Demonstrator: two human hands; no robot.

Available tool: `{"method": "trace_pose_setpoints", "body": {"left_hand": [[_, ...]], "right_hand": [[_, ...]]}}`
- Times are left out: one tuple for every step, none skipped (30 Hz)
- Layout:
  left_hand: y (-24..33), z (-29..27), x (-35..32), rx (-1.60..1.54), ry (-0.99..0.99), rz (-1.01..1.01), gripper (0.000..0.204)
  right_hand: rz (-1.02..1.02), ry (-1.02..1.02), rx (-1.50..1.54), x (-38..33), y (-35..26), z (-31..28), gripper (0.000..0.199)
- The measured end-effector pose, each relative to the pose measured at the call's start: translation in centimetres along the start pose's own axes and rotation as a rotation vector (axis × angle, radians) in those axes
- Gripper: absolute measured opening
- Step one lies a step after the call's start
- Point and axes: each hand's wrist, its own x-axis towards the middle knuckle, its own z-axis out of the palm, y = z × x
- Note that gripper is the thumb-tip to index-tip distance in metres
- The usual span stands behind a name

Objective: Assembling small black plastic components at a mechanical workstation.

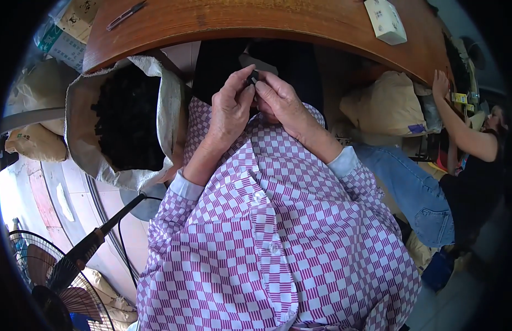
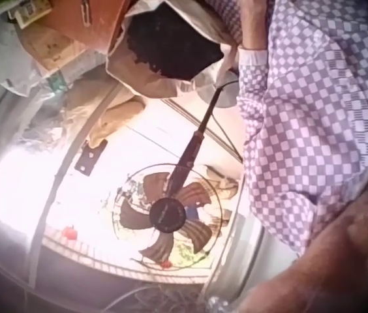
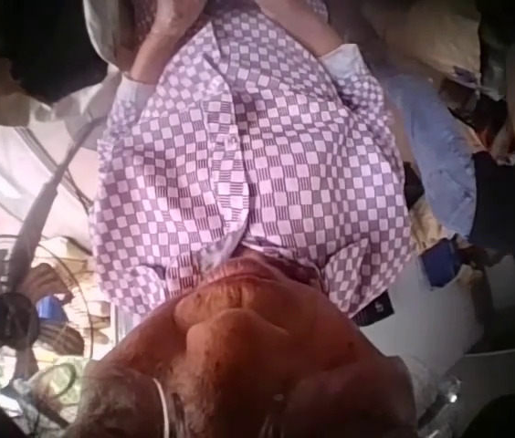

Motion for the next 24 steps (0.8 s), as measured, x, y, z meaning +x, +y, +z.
{"method": "trace_pose_setpoints", "body": {"left_hand": [[0.3, -0.1, 0.0, -0.005, 0.002, 0.015, 0.033], [0.6, -0.1, 0.2, 0.086, 0.046, 0.086, 0.034], [0.9, -0.1, 0.5, 0.177, 0.094, 0.160, 0.035], [1.3, -0.4, 0.8, 0.169, 0.103, 0.185, 0.035], [1.7, -0.8, 0.6, 0.221, 0.098, 0.108, 0.036], [2.0, -1.2, 0.6, 0.271, 0.095, 0.035, 0.037], [1.6, -1.5, 0.9, 0.254, 0.126, 0.051, 0.034], [1.9, -2.1, 0.8, 0.249, 0.136, 0.065, 0.034], [2.3, -2.7, 0.8, 0.178, 0.146, 0.022, 0.033], [2.7, -3.4, 1.1, 0.108, 0.156, -0.018, 0.032], [3.4, -4.6, 1.1, 0.141, 0.188, -0.017, 0.033], [4.4, -5.5, 1.2, 0.149, 0.263, -0.008, 0.034], [4.9, -6.7, 1.6, 0.131, 0.348, -0.003, 0.033], [5.3, -8.6, 1.5, 0.170, 0.418, 0.009, 0.031], [3.9, -11.5, 1.1, 0.294, 0.434, 0.050, 0.033], [3.6, -13.2, 0.7, 0.288, 0.504, -0.064, 0.034], [3.1, -15.1, 0.1, 0.564, 0.497, -0.102, 0.035], [2.9, -16.3, -0.5, 0.842, 0.492, -0.145, 0.036], [2.6, -16.2, -0.6, 0.844, 0.511, -0.142, 0.036], [2.8, -16.3, -0.5, 0.958, 0.518, 0.001, 0.037], [3.0, -16.3, -0.7, 1.070, 0.531, 0.131, 0.038], [3.4, -15.8, -0.6, 0.981, 0.515, 0.075, 0.037], [4.6, -14.9, -0.1, 0.795, 0.480, 0.030, 0.036], [5.9, -13.8, 0.2, 0.611, 0.438, -0.014, 0.034]], "right_hand": [[-0.011, 0.012, -0.026, 0.1, -0.1, 0.2, 0.031], [-0.024, 0.012, -0.038, 0.5, -0.2, 0.2, 0.031], [-0.032, 0.009, -0.072, 0.6, -0.4, 0.5, 0.031], [-0.044, 0.005, -0.108, 0.8, -0.8, 0.8, 0.031], [-0.025, 0.006, -0.088, 1.1, -1.3, 1.4, 0.030], [-0.004, -0.062, -0.086, 1.8, -1.1, 1.0, 0.029], [0.014, -0.087, -0.163, 2.4, -1.7, 1.1, 0.028], [0.042, -0.110, -0.234, 2.8, -2.0, 1.7, 0.027], [-0.011, -0.125, -0.328, 3.7, -2.1, 2.3, 0.026], [-0.027, -0.132, -0.342, 4.6, -3.2, 2.1, 0.026], [-0.073, -0.265, -0.479, 5.3, -4.9, 2.5, 0.026], [-0.122, -0.384, -0.615, 6.0, -6.4, 2.1, 0.026], [-0.337, -0.301, -0.707, 7.9, -6.8, 0.7, 0.028], [-0.553, -0.224, -0.783, 10.1, -7.5, -0.6, 0.031], [-0.558, -0.020, -0.948, 11.7, -9.0, -1.6, 0.036], [-0.562, 0.196, -1.104, 13.1, -10.7, -2.8, 0.041], [-0.587, 0.305, -1.202, 14.9, -11.7, -4.3, 0.045], [-0.613, 0.410, -1.295, 16.6, -12.1, -5.9, 0.049], [-0.646, 0.476, -1.370, 18.4, -12.1, -7.7, 0.049], [-0.674, 0.543, -1.438, 19.5, -12.5, -8.7, 0.050], [-0.670, 0.558, -1.429, 19.9, -12.8, -8.5, 0.044], [-0.680, 0.533, -1.432, 20.2, -13.4, -8.4, 0.044], [-0.647, 0.482, -1.468, 20.3, -13.8, -8.9, 0.042], [-0.608, 0.433, -1.501, 20.1, -14.1, -9.3, 0.040]]}}
